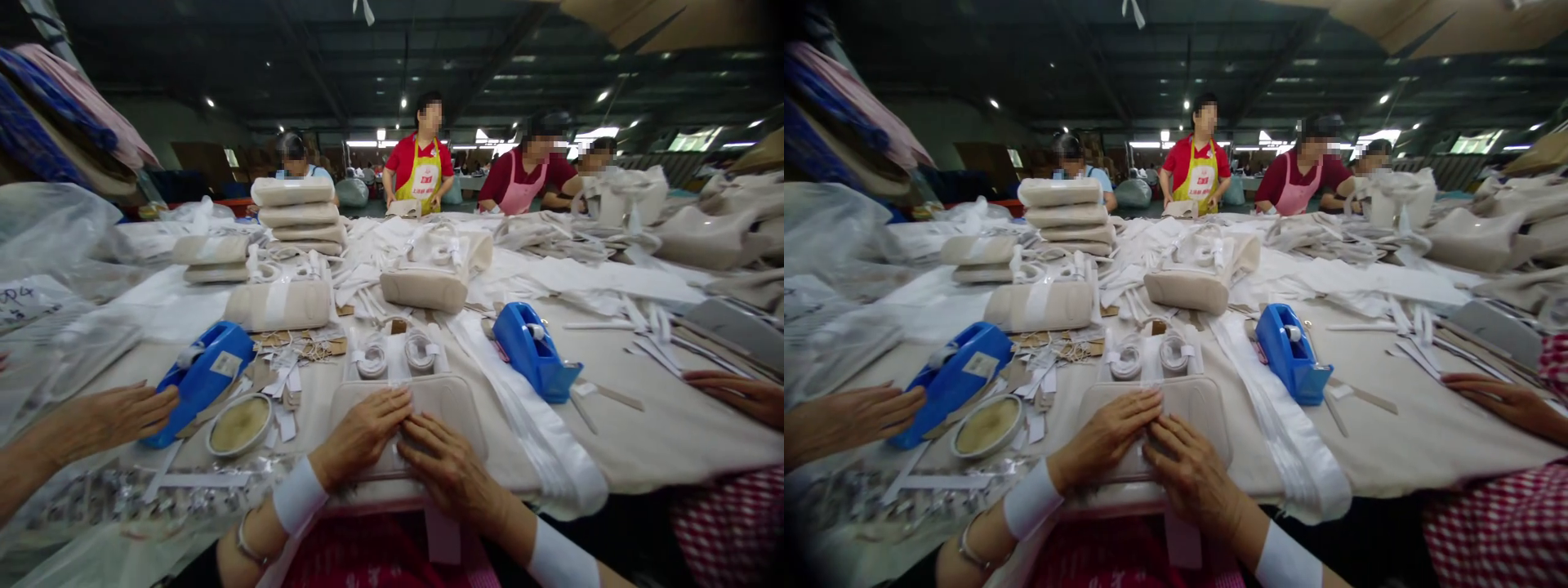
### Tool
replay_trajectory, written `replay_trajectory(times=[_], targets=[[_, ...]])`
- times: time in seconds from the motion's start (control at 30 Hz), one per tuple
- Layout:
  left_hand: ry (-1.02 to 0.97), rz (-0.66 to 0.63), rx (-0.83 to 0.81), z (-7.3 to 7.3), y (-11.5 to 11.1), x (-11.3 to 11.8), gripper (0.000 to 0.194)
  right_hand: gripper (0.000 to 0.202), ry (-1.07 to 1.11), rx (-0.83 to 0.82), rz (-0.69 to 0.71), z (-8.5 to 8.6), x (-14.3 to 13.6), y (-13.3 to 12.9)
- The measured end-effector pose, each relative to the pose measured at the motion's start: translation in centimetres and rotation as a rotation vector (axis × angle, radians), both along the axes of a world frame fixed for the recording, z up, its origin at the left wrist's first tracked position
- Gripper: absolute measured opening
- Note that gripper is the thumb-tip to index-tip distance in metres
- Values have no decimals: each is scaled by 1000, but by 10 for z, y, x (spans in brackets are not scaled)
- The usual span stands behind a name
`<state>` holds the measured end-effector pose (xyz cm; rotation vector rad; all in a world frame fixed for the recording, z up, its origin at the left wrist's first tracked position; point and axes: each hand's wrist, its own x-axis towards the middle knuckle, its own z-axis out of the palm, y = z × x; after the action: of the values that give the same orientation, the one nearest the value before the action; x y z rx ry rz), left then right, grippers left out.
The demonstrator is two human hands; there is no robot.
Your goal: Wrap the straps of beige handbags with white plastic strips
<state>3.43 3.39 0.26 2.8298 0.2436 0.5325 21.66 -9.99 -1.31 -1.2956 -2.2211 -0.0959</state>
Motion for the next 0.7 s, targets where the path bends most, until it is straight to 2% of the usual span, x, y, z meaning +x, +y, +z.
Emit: replay_trajectory(times=[0.07, 0.13, 0.2, 0.27, 0.37, 0.43, 0.5, 0.6, 0.7], targets=[[16, -14, 31, 1, 1, 0, 45, 39, 1, -58, 39, 7, 3, -14], [26, -14, 51, 4, 0, 0, 44, 50, -37, -110, 76, 11, 8, -33], [29, -9, 62, 6, -1, 0, 43, 62, -109, -131, 75, 8, 13, -52], [28, -11, 72, 7, -3, 0, 42, 69, -196, -82, 33, -6, 16, -66], [22, -2, 84, 7, -5, -1, 39, 65, -304, 61, -26, -36, 17, -73], [22, 5, 89, 6, -5, -2, 39, 59, -293, 152, -58, -53, 13, -71], [16, 0, 92, 6, -6, -2, 39, 53, -186, 238, -87, -60, 5, -68], [-5, -9, 89, 5, -7, -4, 40, 37, 22, 305, -106, -53, -10, -68], [-22, -10, 77, 7, -9, -5, 41, 28, 97, 319, -102, -39, -23, -74]])
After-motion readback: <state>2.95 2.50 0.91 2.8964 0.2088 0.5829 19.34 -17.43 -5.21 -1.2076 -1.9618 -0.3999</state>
